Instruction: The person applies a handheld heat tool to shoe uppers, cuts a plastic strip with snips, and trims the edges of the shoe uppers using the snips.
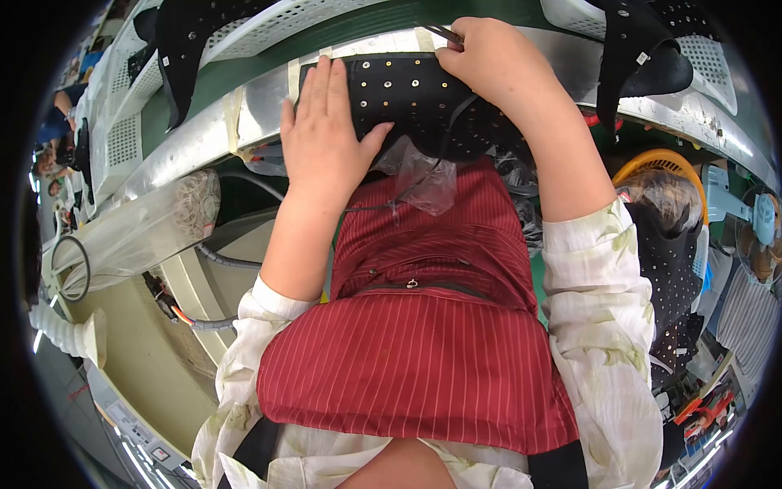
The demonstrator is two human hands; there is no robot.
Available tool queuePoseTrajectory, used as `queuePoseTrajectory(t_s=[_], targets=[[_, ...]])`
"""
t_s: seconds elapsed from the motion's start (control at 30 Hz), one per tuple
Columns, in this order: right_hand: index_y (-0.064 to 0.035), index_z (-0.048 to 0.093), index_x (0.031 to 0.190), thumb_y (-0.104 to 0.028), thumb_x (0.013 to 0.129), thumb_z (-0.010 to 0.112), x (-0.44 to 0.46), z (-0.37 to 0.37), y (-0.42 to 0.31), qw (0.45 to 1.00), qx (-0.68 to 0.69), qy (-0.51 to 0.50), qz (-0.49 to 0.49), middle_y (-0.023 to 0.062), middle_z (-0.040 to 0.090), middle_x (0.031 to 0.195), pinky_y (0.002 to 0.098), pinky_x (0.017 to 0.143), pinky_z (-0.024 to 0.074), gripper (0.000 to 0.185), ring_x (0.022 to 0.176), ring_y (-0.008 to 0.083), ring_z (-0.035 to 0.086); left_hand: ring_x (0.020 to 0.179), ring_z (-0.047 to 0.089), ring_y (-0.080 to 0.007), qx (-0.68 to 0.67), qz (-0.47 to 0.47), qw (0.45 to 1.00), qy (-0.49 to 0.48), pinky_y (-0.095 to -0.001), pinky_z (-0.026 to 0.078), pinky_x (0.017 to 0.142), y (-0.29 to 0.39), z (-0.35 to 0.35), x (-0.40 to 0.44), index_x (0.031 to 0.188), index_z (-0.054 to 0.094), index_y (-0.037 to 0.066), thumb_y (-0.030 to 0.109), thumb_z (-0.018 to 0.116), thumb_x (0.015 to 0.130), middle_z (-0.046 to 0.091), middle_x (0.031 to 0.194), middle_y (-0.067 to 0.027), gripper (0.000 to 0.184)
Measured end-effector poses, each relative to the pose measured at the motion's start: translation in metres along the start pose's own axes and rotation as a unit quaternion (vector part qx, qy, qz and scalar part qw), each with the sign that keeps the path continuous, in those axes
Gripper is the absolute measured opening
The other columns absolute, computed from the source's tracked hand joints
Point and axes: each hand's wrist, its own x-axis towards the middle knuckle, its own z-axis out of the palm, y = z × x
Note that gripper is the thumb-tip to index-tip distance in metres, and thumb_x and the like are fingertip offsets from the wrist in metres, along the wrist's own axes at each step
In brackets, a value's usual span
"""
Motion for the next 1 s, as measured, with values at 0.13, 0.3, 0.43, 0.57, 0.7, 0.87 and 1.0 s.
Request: queuePoseTrajectory(t_s=[0.13,0.3,0.43,0.57,0.7,0.87,1.0], targets=[[-0.0012,0.064,0.088,-0.025,0.078,0.057,0.0,0.002,0.001,1.0,-0.004,0.001,-0.008,0.0186,0.064,0.078,0.041,0.069,0.0502,0.027,0.075,0.0346,0.063,0.13,0.038,-0.0248,0.039,-0.032,0.998,-0.037,-0.057,0.028,0.102,-0.001,-0.006,0.0,0.136,0.038,0.003,0.042,0.075,0.068,0.04,0.141,-0.012,0.087],[-0.0022,0.064,0.088,-0.026,0.077,0.057,0.001,0.002,0.003,1.0,0.002,0.001,-0.004,0.0178,0.065,0.078,0.0407,0.069,0.0504,0.027,0.075,0.0341,0.063,0.131,0.035,-0.0268,0.049,-0.031,0.997,-0.056,-0.0605,0.024,0.103,0.003,-0.011,0.004,0.136,0.038,0.0,0.047,0.074,0.068,0.039,0.141,-0.0155,0.09],[-0.0038,0.065,0.088,-0.026,0.077,0.057,0.001,0.003,0.002,1.0,-0.017,0.006,0.001,0.017,0.065,0.08,0.0413,0.07,0.0508,0.026,0.077,0.0339,0.064,0.13,0.036,-0.0353,0.064,-0.004,0.998,0.006,-0.0595,0.023,0.104,0.016,-0.013,0.01,0.129,0.045,-0.005,0.049,0.072,0.07,0.041,0.138,-0.02,0.084],[-0.0037,0.065,0.087,-0.026,0.077,0.057,0.0,0.005,0.003,1.0,-0.017,0.012,-0.012,0.0173,0.065,0.08,0.0416,0.071,0.0509,0.026,0.078,0.0341,0.064,0.126,0.04,-0.0346,-0.078,0.112,0.991,0.009,-0.0446,0.031,0.106,0.043,-0.006,0.019,0.127,0.046,-0.005,0.031,0.074,0.071,0.043,0.135,-0.0202,0.072],[-0.0016,0.065,0.089,-0.024,0.078,0.057,-0.001,0.005,0.005,0.999,0.003,0.021,-0.025,0.0186,0.065,0.08,0.0408,0.07,0.0508,0.026,0.077,0.0351,0.063,0.125,0.042,-0.033,-0.064,0.119,0.991,-0.025,-0.043,0.034,0.105,0.048,0.005,0.018,0.128,0.045,-0.004,0.031,0.074,0.07,0.045,0.132,-0.019,0.073],[0.0061,0.059,0.093,-0.016,0.081,0.062,-0.02,-0.01,0.008,0.993,0.099,-0.013,-0.056,0.0153,0.059,0.074,0.0315,0.064,0.0449,0.026,0.066,0.021,0.054,0.125,0.043,-0.0316,-0.026,0.1,0.993,-0.049,-0.042,0.035,0.104,0.054,0.003,0.018,0.133,0.042,0.001,0.032,0.075,0.07,0.044,0.133,-0.0175,0.077],[0.0062,0.059,0.095,-0.012,0.081,0.063,-0.041,-0.025,0.01,0.994,0.093,-0.051,-0.019,0.0085,0.057,0.072,0.0274,0.063,0.0431,0.024,0.068,0.0113,0.05,0.125,0.042,-0.0307,0.026,0.101,0.993,-0.055,-0.0427,0.035,0.103,0.057,0.005,0.018,0.135,0.04,0.004,0.032,0.075,0.068,0.044,0.134,-0.0167,0.08]])
